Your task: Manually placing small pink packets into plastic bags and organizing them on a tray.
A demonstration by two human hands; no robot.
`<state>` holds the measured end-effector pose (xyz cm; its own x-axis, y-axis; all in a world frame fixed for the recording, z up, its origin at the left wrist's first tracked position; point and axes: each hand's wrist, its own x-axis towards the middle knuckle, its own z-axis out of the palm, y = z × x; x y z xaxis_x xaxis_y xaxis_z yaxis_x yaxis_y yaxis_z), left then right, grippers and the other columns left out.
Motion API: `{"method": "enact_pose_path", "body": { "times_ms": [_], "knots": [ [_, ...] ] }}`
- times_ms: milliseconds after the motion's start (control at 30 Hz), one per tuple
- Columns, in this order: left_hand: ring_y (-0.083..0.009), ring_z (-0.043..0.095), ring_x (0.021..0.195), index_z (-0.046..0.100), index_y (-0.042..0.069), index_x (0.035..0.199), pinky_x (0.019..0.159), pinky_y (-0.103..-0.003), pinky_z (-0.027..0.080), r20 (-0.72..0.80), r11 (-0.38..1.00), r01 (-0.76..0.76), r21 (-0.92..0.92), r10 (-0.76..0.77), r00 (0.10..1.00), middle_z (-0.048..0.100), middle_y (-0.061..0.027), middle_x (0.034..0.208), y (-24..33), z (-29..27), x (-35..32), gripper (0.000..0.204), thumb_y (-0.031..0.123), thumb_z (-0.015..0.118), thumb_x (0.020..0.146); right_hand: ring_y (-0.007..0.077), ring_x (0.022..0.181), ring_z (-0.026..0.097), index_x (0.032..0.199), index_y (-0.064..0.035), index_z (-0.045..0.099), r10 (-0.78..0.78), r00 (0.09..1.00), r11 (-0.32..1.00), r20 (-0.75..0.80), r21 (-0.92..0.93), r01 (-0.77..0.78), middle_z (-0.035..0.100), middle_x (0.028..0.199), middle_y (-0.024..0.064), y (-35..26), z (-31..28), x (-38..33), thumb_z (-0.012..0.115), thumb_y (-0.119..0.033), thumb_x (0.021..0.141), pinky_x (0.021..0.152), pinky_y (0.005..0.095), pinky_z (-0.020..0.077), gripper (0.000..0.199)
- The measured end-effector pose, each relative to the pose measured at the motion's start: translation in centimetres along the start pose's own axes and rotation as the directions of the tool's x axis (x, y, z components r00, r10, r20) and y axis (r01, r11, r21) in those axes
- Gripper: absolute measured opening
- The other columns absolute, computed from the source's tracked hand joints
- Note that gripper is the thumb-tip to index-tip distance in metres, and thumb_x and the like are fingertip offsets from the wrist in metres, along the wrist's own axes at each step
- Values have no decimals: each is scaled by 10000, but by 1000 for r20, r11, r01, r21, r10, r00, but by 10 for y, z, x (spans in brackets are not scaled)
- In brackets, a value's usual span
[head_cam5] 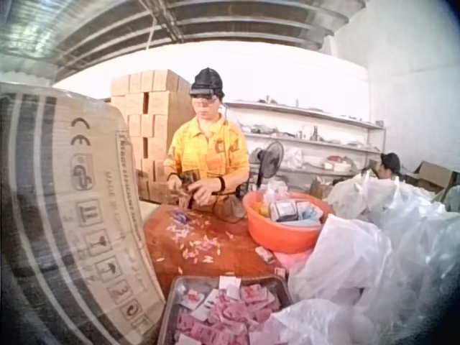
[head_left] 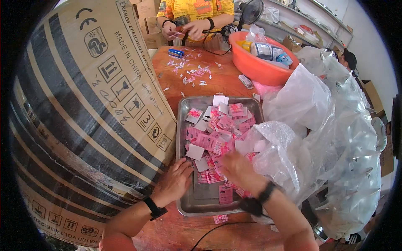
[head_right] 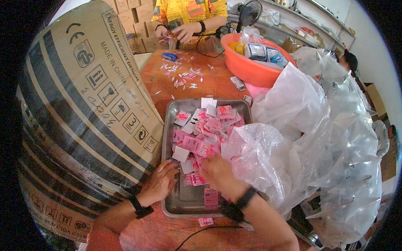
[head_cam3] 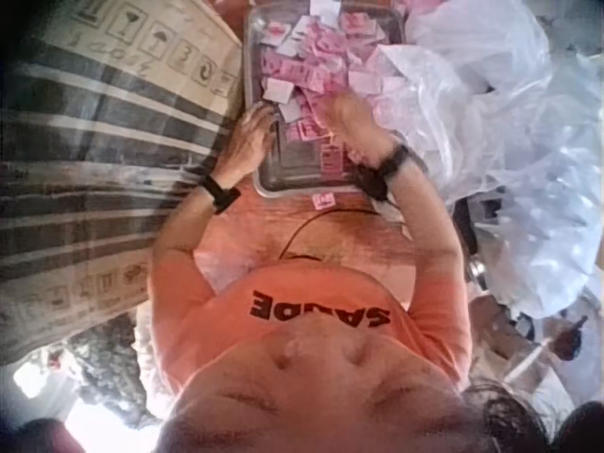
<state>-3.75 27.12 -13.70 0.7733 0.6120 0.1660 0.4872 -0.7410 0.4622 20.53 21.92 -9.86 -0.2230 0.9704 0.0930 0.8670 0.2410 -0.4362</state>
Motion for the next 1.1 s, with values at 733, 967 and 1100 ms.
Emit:
{"method": "enact_pose_path", "body": {
  "times_ms": [733,967,1100],
  "knots": [
    [-377,399,1192,480,-41,1100,1012,-431,335,-119,987,20,-162,-40,992,498,-199,1166,-1,2,1,435,-89,466,667,321,1041,507,1081,-20,536,35,965,999,-260,20,-31,519,1122,150,98,17,-69,543,-18,725,865,375,439,356],
    [-374,398,1201,492,-36,1072,1005,-427,345,-120,982,42,-183,-64,991,509,-196,1153,-2,4,-2,430,-115,476,649,100,842,547,1050,-35,586,551,832,573,62,697,-431,592,933,63,113,-60,-34,554,-39,761,681,232,464,290],
    [-366,394,1206,491,-39,1067,1008,-427,340,-74,972,81,-219,-100,992,509,-202,1148,5,-1,4,413,-117,471,662,213,886,556,1134,-77,535,556,831,744,2,444,-499,596,930,101,130,-31,-37,593,-213,835,781,318,440,334]
  ]
}}
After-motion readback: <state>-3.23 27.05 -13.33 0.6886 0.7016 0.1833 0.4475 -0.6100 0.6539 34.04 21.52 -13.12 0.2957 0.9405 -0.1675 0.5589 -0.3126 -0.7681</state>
